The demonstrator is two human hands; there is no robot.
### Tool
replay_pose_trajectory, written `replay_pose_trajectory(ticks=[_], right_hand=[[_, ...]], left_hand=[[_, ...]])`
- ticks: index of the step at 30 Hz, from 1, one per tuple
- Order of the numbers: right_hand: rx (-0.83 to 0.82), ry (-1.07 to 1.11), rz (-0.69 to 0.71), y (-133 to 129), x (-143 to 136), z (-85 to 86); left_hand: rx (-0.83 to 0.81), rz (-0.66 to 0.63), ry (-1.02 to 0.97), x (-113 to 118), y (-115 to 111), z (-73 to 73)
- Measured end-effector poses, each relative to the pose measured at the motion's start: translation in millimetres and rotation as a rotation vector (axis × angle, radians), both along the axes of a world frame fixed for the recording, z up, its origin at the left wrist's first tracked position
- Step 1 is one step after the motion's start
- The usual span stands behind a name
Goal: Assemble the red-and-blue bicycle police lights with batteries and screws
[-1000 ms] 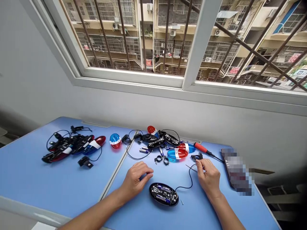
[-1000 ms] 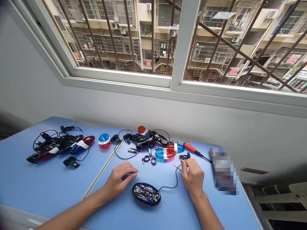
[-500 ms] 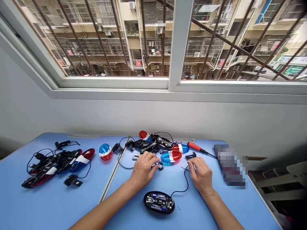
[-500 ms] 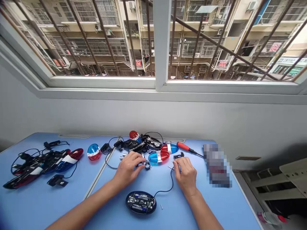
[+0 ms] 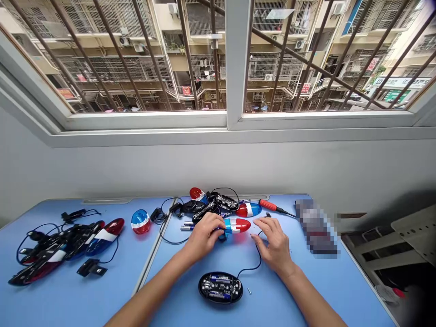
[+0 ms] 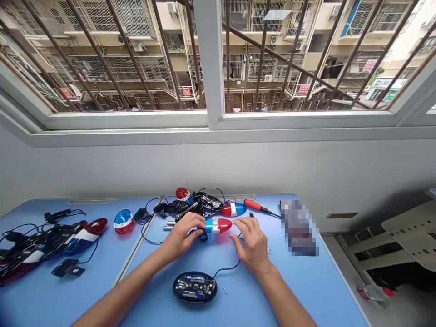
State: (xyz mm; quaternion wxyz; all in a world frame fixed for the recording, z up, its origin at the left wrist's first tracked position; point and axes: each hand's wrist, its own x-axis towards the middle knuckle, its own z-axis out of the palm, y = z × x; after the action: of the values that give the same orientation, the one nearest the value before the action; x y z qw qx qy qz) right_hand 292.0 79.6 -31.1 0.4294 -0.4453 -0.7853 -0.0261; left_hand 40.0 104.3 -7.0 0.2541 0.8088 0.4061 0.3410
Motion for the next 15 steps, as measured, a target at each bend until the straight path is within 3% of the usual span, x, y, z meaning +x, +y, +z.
replay_pose_trajectory(ticks=[4, 8, 15], right_hand=[[0.017, -0.037, 0.203, -6, -8, 0.8], [0.091, 0.025, 0.273, -14, -16, -0.3], [0.024, -0.032, 0.359, -25, -28, 7.1]], left_hand=[[-0.418, -0.074, -0.26, -14, -15, 16.8], [-0.781, -0.035, -0.399, -18, -27, 23.9], [-0.933, 0.07, -0.469, -26, -44, 23.1]])
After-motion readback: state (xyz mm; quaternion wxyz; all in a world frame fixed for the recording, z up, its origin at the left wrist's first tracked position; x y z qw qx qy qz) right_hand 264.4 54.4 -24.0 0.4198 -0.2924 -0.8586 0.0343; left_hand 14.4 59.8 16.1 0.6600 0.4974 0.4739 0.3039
